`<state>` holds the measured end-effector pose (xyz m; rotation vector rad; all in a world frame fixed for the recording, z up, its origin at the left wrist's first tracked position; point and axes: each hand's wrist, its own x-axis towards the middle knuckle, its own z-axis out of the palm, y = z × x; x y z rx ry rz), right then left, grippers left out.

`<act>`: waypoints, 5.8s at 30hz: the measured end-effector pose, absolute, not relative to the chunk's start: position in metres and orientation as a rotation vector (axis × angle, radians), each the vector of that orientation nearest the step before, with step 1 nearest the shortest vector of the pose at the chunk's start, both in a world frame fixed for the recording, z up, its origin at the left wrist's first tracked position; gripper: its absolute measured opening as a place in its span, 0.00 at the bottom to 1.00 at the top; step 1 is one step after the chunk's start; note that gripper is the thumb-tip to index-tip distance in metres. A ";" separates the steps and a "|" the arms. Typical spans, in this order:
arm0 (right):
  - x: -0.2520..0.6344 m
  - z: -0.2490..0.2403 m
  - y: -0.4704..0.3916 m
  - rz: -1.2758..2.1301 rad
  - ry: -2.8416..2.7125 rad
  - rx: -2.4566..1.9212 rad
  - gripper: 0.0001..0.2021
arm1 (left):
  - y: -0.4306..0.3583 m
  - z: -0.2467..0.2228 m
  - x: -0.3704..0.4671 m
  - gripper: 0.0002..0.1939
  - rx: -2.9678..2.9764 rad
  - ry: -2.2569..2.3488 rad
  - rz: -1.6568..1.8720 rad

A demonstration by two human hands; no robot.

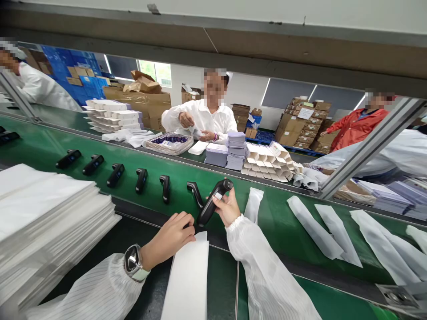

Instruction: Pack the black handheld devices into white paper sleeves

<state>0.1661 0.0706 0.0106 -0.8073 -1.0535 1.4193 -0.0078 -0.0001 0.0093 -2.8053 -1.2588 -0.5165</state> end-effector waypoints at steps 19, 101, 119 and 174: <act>0.147 -0.001 0.045 1.748 -1.432 -0.890 0.14 | 0.000 0.022 -0.010 0.11 -2.776 -1.703 -1.281; 0.128 -0.020 0.134 0.618 -1.802 -1.423 0.16 | 0.009 -0.008 -0.015 0.10 -3.053 -2.227 -0.649; 0.204 0.027 0.038 0.746 -1.355 -0.718 0.18 | 0.001 0.012 -0.014 0.05 -3.038 -1.938 -0.870; 0.223 -0.020 0.112 0.231 -1.809 -1.636 0.11 | 0.008 -0.006 -0.018 0.09 -3.168 -2.162 -0.608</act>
